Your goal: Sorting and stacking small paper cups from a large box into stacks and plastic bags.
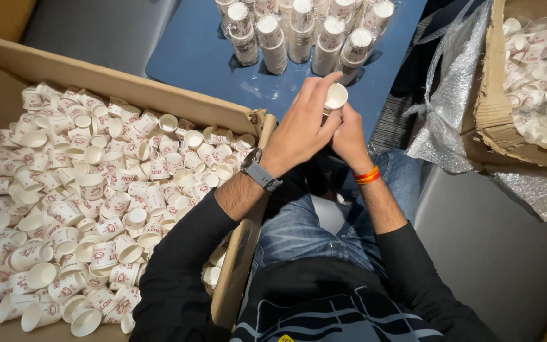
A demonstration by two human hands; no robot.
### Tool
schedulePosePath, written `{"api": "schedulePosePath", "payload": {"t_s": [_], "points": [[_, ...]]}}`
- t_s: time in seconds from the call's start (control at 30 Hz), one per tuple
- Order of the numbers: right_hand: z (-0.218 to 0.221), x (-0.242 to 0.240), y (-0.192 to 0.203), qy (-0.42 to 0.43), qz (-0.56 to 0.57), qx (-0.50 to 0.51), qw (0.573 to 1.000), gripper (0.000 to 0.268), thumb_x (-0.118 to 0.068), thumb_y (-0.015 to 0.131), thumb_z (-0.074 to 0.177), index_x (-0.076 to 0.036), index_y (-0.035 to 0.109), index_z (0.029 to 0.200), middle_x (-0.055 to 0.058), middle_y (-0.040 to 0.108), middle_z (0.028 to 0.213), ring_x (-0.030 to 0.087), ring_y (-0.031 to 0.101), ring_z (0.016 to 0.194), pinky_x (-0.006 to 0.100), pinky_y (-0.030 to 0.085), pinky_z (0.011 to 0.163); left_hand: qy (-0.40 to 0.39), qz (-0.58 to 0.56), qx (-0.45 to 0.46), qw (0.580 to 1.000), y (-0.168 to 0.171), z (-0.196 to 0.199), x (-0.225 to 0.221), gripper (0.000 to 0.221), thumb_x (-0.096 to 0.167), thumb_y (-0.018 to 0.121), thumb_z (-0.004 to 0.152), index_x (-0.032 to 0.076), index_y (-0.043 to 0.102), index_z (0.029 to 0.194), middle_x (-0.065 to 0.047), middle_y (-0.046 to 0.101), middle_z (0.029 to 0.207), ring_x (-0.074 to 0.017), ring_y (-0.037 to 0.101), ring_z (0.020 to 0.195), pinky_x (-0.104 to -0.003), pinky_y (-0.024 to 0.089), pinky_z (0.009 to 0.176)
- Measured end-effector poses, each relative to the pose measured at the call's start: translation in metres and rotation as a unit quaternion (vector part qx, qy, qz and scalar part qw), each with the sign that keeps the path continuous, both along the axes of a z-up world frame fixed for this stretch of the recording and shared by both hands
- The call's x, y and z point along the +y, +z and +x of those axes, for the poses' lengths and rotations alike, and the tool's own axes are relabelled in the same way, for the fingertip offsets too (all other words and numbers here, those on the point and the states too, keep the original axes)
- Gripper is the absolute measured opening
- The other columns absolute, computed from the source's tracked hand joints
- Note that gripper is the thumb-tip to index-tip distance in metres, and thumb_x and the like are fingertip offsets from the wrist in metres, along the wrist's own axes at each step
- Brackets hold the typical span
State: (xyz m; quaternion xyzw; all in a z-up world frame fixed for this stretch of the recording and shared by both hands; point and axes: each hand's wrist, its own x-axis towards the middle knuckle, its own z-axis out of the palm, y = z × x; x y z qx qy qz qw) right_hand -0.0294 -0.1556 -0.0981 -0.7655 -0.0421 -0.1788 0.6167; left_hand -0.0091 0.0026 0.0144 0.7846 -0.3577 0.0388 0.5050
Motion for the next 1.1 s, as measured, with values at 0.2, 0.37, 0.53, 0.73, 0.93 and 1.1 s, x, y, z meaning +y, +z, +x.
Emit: {"api": "schedulePosePath", "payload": {"t_s": [0.2, 0.37, 0.53, 0.73, 0.93, 1.1], "points": [[0.000, -0.001, 0.004, -0.018, -0.075, 0.055, 0.995, 0.026, -0.010, 0.070, 0.096, 0.003, 0.065, 0.119, 0.013, 0.078, 0.108, 0.019, 0.075, 0.100, 0.034, 0.059, 0.086, 0.006, 0.027, -0.013, 1.000, -0.015, 0.006, -0.003, 0.045, 0.026, 0.062, 0.104, 0.001, 0.050, 0.139, -0.020, 0.055, 0.131, -0.0388, 0.058, 0.123, -0.043, 0.048, 0.106], [-0.002, 0.001, 0.011, -0.012, -0.090, 0.039, 0.995, 0.031, -0.010, 0.074, 0.090, 0.003, 0.065, 0.117, 0.015, 0.077, 0.107, 0.021, 0.075, 0.100, 0.035, 0.058, 0.086, 0.009, 0.037, 0.016, 0.999, -0.008, 0.004, -0.003, 0.045, 0.027, 0.064, 0.101, 0.002, 0.053, 0.137, -0.019, 0.057, 0.128, -0.0380, 0.059, 0.120, -0.043, 0.048, 0.104], [-0.005, 0.004, 0.016, -0.006, -0.089, 0.039, 0.995, 0.030, -0.010, 0.073, 0.092, 0.002, 0.066, 0.119, 0.014, 0.077, 0.108, 0.021, 0.075, 0.100, 0.036, 0.058, 0.086, 0.031, 0.036, 0.020, 0.999, 0.000, -0.002, 0.006, 0.055, 0.031, 0.065, 0.101, 0.000, 0.048, 0.143, -0.022, 0.052, 0.131, -0.0408, 0.056, 0.122, -0.046, 0.046, 0.105], [-0.004, 0.005, 0.019, 0.005, -0.073, 0.037, 0.997, 0.043, -0.014, 0.087, 0.083, 0.001, 0.067, 0.118, 0.009, 0.076, 0.111, 0.017, 0.071, 0.101, 0.032, 0.058, 0.089, 0.072, 0.068, -0.089, 0.991, 0.042, 0.018, 0.084, 0.034, 0.031, 0.077, 0.097, 0.011, 0.070, 0.124, -0.020, 0.048, 0.142, -0.0390, 0.051, 0.133, -0.047, 0.043, 0.112], [-0.007, 0.008, 0.025, 0.018, -0.057, 0.051, 0.997, 0.043, -0.018, 0.090, 0.083, -0.002, 0.067, 0.115, 0.005, 0.077, 0.109, 0.013, 0.073, 0.103, 0.031, 0.059, 0.093, 0.362, 0.035, -0.003, 0.932, -0.022, 0.104, 0.263, 0.009, 0.018, 0.070, 0.106, 0.010, 0.067, 0.108, -0.010, 0.051, 0.132, -0.0207, 0.059, 0.122, -0.036, 0.064, 0.094], [-0.006, 0.009, 0.028, 0.010, -0.074, 0.049, 0.996, 0.044, -0.018, 0.090, 0.082, -0.001, 0.067, 0.115, 0.006, 0.077, 0.107, 0.014, 0.074, 0.101, 0.031, 0.059, 0.092, 0.426, 0.367, 0.104, 0.820, -0.143, 0.108, 0.350, 0.077, 0.055, 0.080, 0.089, 0.002, 0.053, 0.138, -0.032, 0.037, 0.147, -0.0656, 0.036, 0.131, -0.071, 0.044, 0.096]]}}
